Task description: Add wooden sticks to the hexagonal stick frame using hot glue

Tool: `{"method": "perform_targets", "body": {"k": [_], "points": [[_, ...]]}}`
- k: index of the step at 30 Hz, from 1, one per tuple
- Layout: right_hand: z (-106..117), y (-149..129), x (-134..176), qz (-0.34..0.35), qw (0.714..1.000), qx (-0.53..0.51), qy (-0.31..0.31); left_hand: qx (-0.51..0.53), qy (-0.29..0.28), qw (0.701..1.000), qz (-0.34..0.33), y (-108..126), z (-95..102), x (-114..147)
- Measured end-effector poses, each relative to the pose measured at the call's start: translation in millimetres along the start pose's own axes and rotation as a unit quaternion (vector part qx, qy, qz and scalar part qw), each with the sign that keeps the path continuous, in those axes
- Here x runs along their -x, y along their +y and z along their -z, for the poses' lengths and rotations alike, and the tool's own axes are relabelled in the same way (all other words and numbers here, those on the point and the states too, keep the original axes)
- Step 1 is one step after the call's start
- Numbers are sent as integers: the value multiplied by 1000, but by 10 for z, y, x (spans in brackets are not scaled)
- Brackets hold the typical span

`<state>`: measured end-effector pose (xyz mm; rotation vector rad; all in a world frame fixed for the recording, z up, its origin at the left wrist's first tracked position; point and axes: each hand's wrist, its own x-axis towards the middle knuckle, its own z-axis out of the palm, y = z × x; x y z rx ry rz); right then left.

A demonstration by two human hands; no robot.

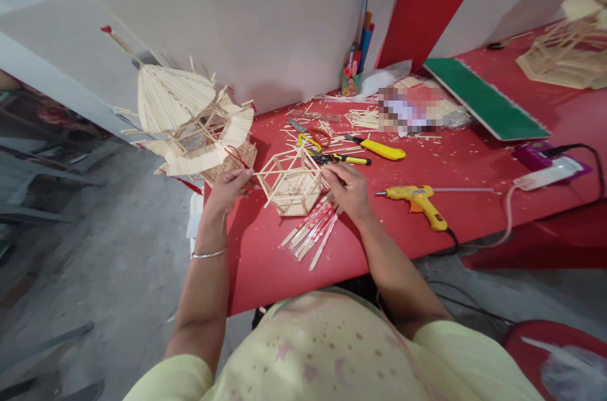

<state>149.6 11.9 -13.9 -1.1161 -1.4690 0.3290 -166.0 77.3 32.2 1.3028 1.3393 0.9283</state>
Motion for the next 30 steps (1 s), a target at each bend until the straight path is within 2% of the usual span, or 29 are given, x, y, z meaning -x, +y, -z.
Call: {"method": "perform_targets", "body": {"k": [30], "points": [[-7, 8, -1, 16, 1000, -5, 9, 4, -3, 1000, -6, -18, 10, -10]]}}
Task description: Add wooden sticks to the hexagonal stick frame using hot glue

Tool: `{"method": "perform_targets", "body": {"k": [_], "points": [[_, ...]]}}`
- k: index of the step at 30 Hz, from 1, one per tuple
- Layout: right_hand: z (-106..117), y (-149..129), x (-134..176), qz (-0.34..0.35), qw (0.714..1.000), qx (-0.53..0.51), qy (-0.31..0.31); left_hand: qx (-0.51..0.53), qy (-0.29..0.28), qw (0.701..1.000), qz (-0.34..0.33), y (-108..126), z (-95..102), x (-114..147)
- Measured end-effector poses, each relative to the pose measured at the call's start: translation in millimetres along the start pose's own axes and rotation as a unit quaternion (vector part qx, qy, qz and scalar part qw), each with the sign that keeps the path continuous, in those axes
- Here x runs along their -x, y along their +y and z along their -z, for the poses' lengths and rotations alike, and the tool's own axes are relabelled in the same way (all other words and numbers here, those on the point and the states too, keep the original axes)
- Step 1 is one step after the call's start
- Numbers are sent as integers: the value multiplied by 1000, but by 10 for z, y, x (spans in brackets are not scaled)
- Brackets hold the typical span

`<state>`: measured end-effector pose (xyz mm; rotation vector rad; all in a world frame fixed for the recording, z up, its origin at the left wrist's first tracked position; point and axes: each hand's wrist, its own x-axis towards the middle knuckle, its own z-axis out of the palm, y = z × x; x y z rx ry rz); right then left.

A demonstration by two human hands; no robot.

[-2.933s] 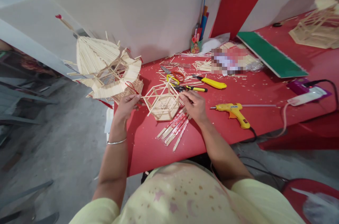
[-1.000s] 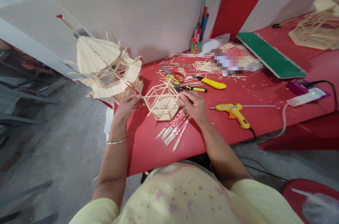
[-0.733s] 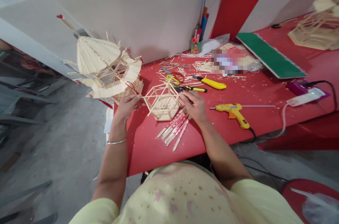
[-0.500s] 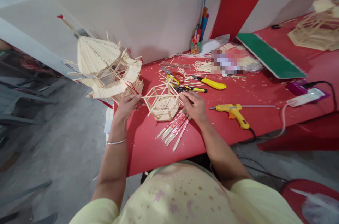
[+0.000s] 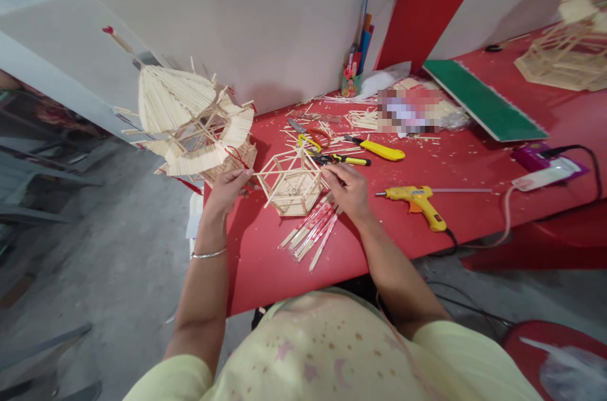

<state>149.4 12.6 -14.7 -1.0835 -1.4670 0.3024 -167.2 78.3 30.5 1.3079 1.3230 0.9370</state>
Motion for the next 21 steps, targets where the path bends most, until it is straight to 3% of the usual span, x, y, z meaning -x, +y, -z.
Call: {"method": "perform_targets", "body": {"k": [21], "points": [[-2, -1, -2, -13, 1000, 5, -6, 9, 0, 1000, -2, 5, -7, 8]]}}
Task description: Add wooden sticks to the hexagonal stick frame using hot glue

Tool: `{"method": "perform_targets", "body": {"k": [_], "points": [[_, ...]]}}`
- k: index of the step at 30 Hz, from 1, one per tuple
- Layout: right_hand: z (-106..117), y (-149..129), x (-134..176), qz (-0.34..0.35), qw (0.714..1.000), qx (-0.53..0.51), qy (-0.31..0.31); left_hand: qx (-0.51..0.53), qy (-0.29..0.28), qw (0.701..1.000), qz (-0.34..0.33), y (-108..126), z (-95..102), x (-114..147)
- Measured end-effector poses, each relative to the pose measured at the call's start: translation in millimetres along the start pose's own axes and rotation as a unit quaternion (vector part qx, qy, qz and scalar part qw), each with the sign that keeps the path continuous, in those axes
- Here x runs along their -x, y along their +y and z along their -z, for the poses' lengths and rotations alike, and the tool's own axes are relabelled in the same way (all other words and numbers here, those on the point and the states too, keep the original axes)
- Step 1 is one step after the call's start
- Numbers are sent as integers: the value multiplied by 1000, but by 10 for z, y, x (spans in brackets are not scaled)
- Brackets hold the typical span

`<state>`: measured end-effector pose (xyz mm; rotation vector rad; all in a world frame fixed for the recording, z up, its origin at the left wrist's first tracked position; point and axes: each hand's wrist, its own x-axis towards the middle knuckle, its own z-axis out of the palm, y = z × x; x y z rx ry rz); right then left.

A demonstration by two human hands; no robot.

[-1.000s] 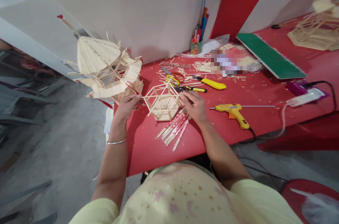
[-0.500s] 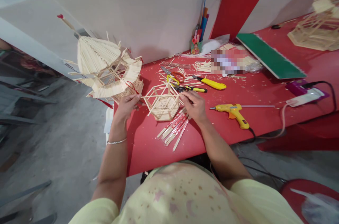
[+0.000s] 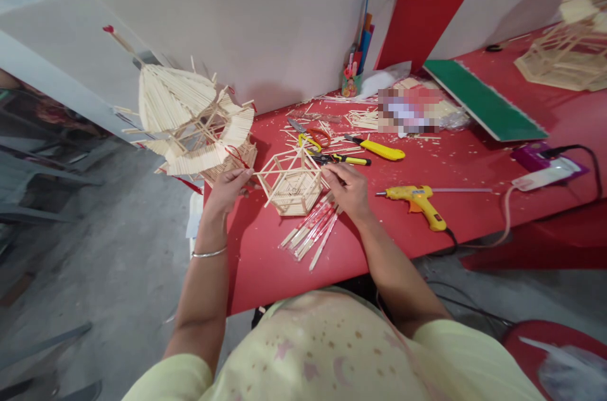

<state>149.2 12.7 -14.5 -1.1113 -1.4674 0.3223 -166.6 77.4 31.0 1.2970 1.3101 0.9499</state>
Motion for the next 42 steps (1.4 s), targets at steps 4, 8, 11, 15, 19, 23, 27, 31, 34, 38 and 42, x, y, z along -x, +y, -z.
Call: {"method": "perform_targets", "body": {"k": [4, 8, 11, 15, 19, 23, 27, 31, 34, 38, 42], "points": [[1, -2, 0, 1, 1000, -2, 0, 0, 7, 1000, 7, 0, -6, -2], [3, -4, 2, -2, 1000, -1, -1, -1, 6, 1000, 8, -2, -3, -9], [4, -8, 1, -1, 1000, -1, -2, -3, 1, 1000, 2, -5, 2, -11], [5, -12, -2, -3, 1000, 1, -1, 2, 3, 1000, 2, 0, -3, 1], [6, -12, -3, 0, 1000, -5, -1, 5, 6, 1000, 8, 18, -16, 10], [5, -13, -4, -2, 1000, -3, -1, -1, 6, 1000, 10, 32, -20, 9], [4, -11, -5, -5, 1000, 2, -2, -2, 5, 1000, 11, 37, -20, 15], [2, -13, -6, 3, 1000, -5, 2, -1, 9, 1000, 12, 38, -21, 21], [1, -18, -6, 9, 1000, -11, 5, -1, 7, 1000, 14, 36, -22, 20], [3, -23, -5, 3, 1000, -8, 5, -3, 7, 1000, 12, 31, -21, 14], [5, -18, -1, -6, 1000, 1, -2, -2, 6, 1000, 12, 25, -18, 7]]}}
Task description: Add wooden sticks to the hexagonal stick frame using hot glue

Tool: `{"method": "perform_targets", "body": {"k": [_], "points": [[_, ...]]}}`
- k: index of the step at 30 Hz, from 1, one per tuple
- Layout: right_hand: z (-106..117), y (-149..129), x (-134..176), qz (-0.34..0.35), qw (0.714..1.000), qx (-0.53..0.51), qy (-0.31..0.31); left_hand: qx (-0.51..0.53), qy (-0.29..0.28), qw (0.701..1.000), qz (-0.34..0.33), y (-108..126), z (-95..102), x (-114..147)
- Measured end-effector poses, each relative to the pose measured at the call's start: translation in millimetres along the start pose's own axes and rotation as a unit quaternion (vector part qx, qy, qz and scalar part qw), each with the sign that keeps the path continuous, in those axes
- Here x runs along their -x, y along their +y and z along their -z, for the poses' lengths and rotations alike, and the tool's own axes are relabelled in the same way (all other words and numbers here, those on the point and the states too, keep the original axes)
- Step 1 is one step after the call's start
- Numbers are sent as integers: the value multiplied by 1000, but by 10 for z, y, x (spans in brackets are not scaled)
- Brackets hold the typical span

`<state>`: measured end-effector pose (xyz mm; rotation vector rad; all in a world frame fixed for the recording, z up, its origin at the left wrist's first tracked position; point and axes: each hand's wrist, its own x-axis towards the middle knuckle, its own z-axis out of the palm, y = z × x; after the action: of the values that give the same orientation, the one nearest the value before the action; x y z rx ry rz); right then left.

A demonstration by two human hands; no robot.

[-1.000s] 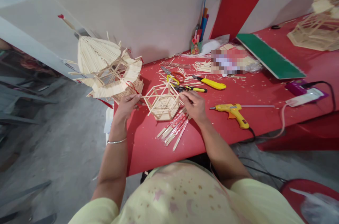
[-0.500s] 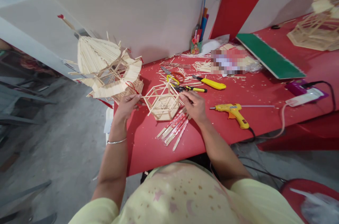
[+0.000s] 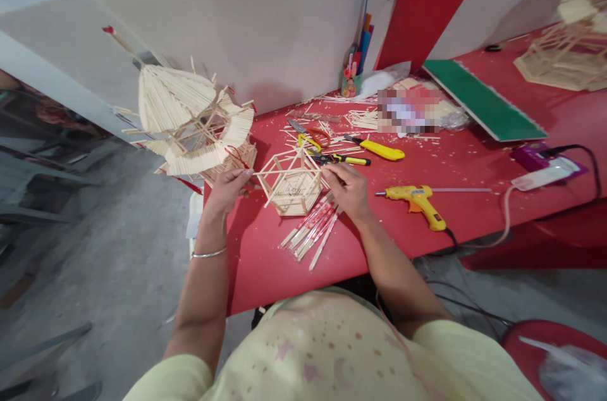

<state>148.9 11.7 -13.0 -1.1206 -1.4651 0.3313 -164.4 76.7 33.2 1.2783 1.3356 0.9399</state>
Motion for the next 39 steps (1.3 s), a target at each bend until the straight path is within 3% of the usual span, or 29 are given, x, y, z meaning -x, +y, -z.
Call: {"method": "perform_targets", "body": {"k": [39], "points": [[0, 6, 2, 7, 1000, 0, 0, 2, -4, 1000, -3, -54, 32, -29]]}}
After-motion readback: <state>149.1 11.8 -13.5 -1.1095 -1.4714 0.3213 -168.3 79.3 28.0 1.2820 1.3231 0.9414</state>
